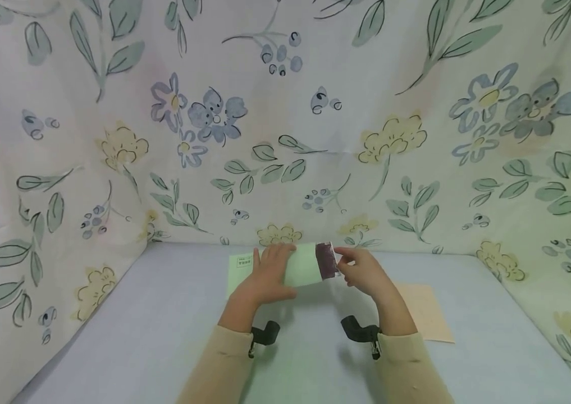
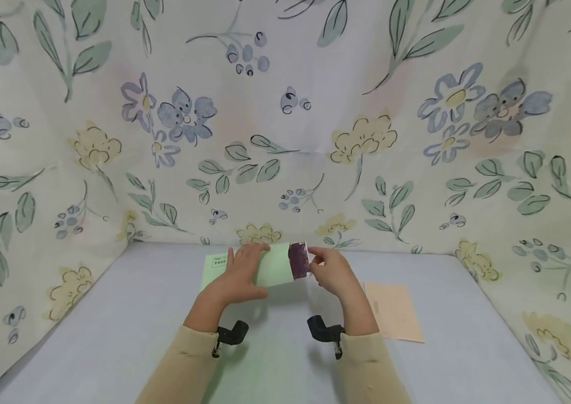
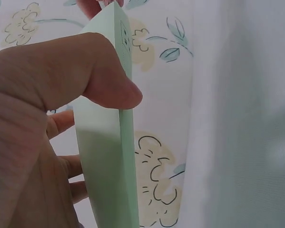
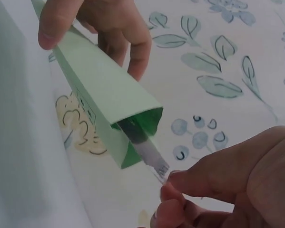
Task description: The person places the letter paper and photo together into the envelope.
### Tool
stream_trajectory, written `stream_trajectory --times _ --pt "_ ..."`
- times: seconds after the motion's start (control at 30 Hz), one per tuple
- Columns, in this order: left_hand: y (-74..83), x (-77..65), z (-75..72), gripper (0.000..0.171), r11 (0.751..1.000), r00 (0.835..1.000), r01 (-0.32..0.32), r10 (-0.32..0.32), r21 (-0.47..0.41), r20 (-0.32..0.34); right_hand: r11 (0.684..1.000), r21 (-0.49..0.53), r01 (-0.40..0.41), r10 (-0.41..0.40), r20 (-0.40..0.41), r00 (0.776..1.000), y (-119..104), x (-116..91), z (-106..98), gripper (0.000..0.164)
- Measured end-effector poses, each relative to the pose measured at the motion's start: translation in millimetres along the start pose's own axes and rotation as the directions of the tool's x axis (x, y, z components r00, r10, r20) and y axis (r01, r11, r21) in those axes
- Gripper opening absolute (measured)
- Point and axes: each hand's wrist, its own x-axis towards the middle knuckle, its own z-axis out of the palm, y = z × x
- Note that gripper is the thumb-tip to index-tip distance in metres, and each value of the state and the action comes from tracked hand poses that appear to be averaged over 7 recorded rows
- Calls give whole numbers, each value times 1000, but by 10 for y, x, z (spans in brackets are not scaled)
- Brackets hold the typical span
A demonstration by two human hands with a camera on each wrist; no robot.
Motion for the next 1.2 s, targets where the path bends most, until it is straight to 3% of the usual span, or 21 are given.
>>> stream_trajectory --times 0.23,0.67,0.83,1.2 --pt "10 8 -6 89 1000 1000 -13 13 18 -9 999 34 21 -24 91 996 -68 -2 79 46" --pt "-35 -8 7 89 1000 1000 -11 11 27 -10 996 88 6 -10 52 999 -133 -43 81 45" --pt "-38 -12 8 89 1000 1000 -6 6 25 -8 993 109 38 -47 81 996 -125 -36 100 46" --pt "-40 -22 -14 89 1000 1000 -5 6 13 -22 993 116 32 -49 144 988 -141 -60 153 49"
